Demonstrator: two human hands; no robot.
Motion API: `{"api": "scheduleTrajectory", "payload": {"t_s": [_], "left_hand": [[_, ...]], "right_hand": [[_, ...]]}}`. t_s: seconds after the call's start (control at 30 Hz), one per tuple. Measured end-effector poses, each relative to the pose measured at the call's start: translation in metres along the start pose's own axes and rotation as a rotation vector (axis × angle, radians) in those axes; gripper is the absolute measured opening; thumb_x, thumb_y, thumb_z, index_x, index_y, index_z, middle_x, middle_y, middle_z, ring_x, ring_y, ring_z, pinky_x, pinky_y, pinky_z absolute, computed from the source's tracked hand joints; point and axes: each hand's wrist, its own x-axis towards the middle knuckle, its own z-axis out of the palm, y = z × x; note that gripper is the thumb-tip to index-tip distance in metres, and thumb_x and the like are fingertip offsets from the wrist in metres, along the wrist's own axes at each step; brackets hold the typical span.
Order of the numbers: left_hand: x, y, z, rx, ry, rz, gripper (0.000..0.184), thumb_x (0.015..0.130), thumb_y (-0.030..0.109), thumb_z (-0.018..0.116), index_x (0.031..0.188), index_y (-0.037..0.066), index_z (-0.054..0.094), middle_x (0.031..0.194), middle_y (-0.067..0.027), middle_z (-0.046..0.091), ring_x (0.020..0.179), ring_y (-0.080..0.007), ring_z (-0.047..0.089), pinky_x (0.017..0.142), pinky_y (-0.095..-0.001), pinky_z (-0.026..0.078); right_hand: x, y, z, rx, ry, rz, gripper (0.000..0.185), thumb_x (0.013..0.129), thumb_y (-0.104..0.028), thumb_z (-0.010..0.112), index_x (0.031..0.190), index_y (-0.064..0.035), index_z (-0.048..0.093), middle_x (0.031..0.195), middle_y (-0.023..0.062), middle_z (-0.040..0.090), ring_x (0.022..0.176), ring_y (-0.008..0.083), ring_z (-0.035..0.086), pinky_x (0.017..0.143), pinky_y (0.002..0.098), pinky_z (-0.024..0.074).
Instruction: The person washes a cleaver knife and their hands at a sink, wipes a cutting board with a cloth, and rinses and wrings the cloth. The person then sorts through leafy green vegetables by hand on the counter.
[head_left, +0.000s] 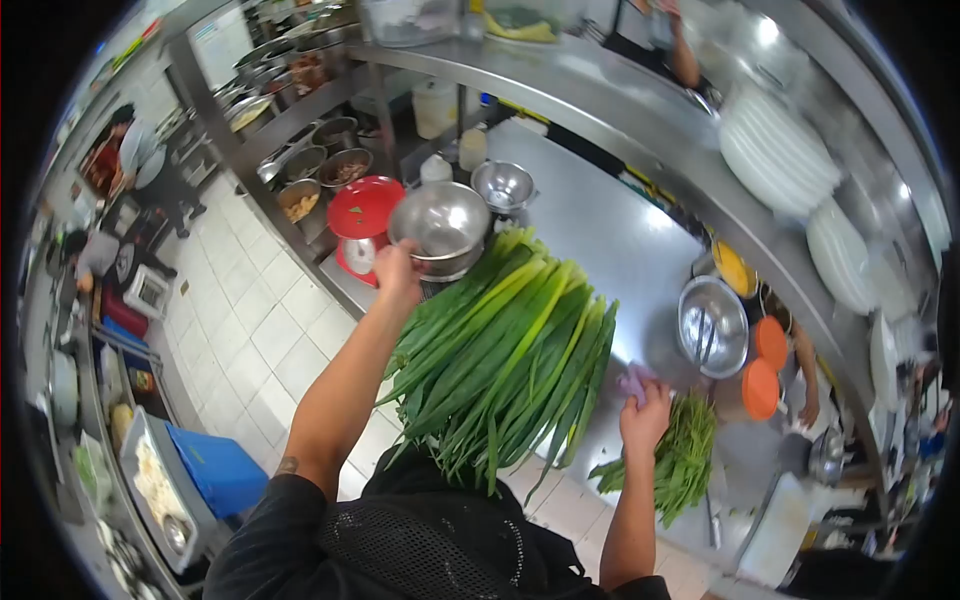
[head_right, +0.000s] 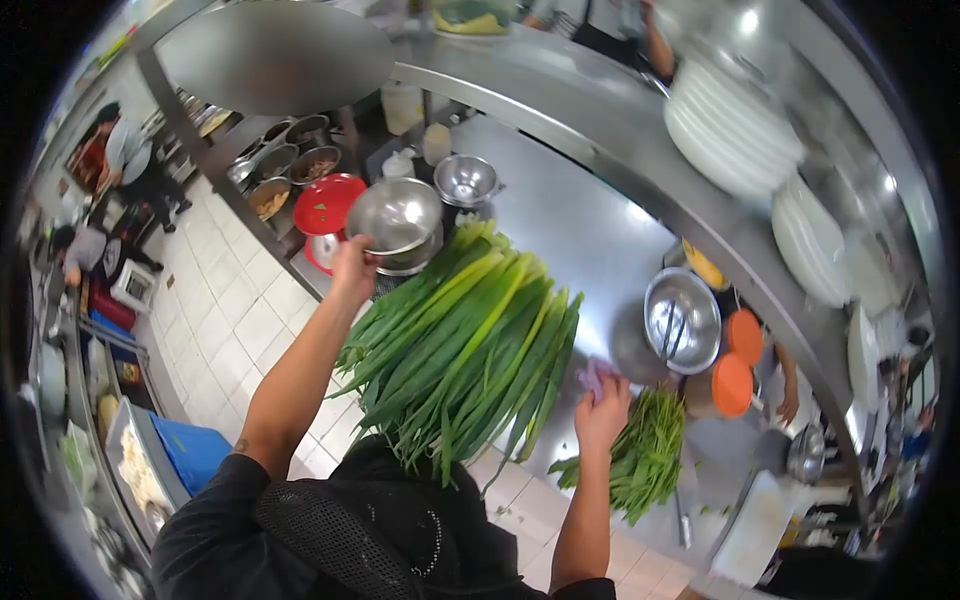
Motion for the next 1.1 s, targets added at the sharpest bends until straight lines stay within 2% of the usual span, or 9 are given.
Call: {"api": "scheduleTrajectory", "payload": {"t_s": [0.13, 0.3, 0.37, 0.43, 0.57, 0.7, 0.9, 0.97, 1.1], "left_hand": [[0.001, -0.008, -0.009, 0.056, -0.160, -0.291, 0.025, 0.095, 0.031, 0.064, 0.093, 0.008, 0.056, 0.077, -0.0059, 0.055, 0.069, -0.0190, 0.060, 0.066, -0.0406, 0.057], [-0.004, 0.025, -0.068, 0.311, -0.140, -0.101, 0.023, 0.098, 0.030, 0.058, 0.104, 0.009, 0.058, 0.080, -0.0039, 0.057, 0.070, -0.0176, 0.060, 0.062, -0.0335, 0.051], [0.016, 0.029, -0.099, 0.224, 0.047, -0.042, 0.023, 0.093, 0.029, 0.062, 0.106, 0.010, 0.057, 0.082, -0.0037, 0.057, 0.069, -0.0169, 0.058, 0.062, -0.0329, 0.050], [0.044, 0.037, -0.116, 0.179, 0.091, 0.000, 0.024, 0.093, 0.027, 0.062, 0.109, 0.010, 0.056, 0.084, -0.0048, 0.058, 0.070, -0.0170, 0.058, 0.062, -0.0333, 0.051], [0.071, 0.033, -0.105, -0.042, 0.026, -0.020, 0.027, 0.093, 0.024, 0.061, 0.115, 0.010, 0.054, 0.092, -0.0078, 0.061, 0.072, -0.0178, 0.059, 0.061, -0.0347, 0.053], [0.083, 0.024, -0.071, -0.072, -0.013, -0.174, 0.038, 0.093, 0.035, 0.065, 0.118, 0.010, 0.053, 0.092, -0.0078, 0.064, 0.071, -0.0165, 0.059, 0.061, -0.0338, 0.053], [0.084, 0.027, -0.058, -0.136, 0.026, 0.001, 0.015, 0.096, 0.015, 0.056, 0.107, 0.006, 0.060, 0.082, -0.0075, 0.068, 0.065, -0.0151, 0.063, 0.057, -0.0297, 0.053], [0.085, 0.025, -0.057, -0.109, 0.019, 0.069, 0.013, 0.097, 0.011, 0.054, 0.105, 0.003, 0.061, 0.083, -0.0079, 0.068, 0.066, -0.0152, 0.064, 0.057, -0.0307, 0.053], [0.091, 0.018, -0.063, -0.147, -0.035, 0.091, 0.016, 0.099, 0.012, 0.056, 0.107, -0.001, 0.062, 0.085, -0.0055, 0.067, 0.076, -0.0149, 0.066, 0.065, -0.0288, 0.053]], "right_hand": [[-0.006, 0.022, 0.049, -0.137, -0.120, 0.086, 0.043, 0.078, -0.009, 0.062, 0.121, -0.0074, 0.068, 0.128, 0.0195, 0.058, 0.118, 0.0383, 0.057, 0.101, 0.0459, 0.0462], [-0.011, 0.034, 0.068, -0.310, -0.082, -0.065, 0.045, 0.077, -0.009, 0.064, 0.122, -0.0081, 0.068, 0.127, 0.0199, 0.062, 0.116, 0.0377, 0.060, 0.100, 0.0432, 0.0480], [0.019, 0.040, 0.054, 0.188, -0.365, 0.275, 0.044, 0.077, -0.009, 0.064, 0.120, -0.0030, 0.068, 0.108, 0.0209, 0.070, 0.099, 0.0363, 0.068, 0.092, 0.0406, 0.0519], [0.046, 0.038, 0.061, 0.317, -0.190, 0.171, 0.039, 0.079, -0.005, 0.062, 0.117, 0.0019, 0.067, 0.093, 0.0155, 0.073, 0.085, 0.0279, 0.070, 0.082, 0.0359, 0.0535], [0.101, -0.145, 0.053, 0.779, -0.027, -0.026, 0.037, 0.082, 0.003, 0.060, 0.119, 0.0060, 0.065, 0.101, 0.0080, 0.069, 0.090, 0.0156, 0.063, 0.081, 0.0300, 0.0524], [0.129, -0.295, 0.110, 1.029, -0.292, -0.163, 0.037, 0.086, 0.002, 0.064, 0.123, 0.0045, 0.064, 0.109, 0.0087, 0.069, 0.096, 0.0151, 0.064, 0.088, 0.0288, 0.0509], [0.185, -0.424, 0.264, 0.827, -0.228, -0.477, 0.042, 0.087, 0.000, 0.062, 0.128, 0.0030, 0.061, 0.122, 0.0157, 0.067, 0.110, 0.0251, 0.064, 0.097, 0.0337, 0.0493], [0.178, -0.454, 0.287, 0.218, -0.094, -0.774, 0.049, 0.082, -0.002, 0.061, 0.131, 0.0000, 0.060, 0.133, 0.0237, 0.059, 0.121, 0.0383, 0.057, 0.105, 0.0419, 0.0449], [0.135, -0.493, 0.309, 0.054, -0.584, -0.937, 0.038, 0.077, -0.002, 0.060, 0.113, -0.0024, 0.071, 0.128, 0.0250, 0.058, 0.120, 0.0442, 0.054, 0.107, 0.0463, 0.0428]]}}
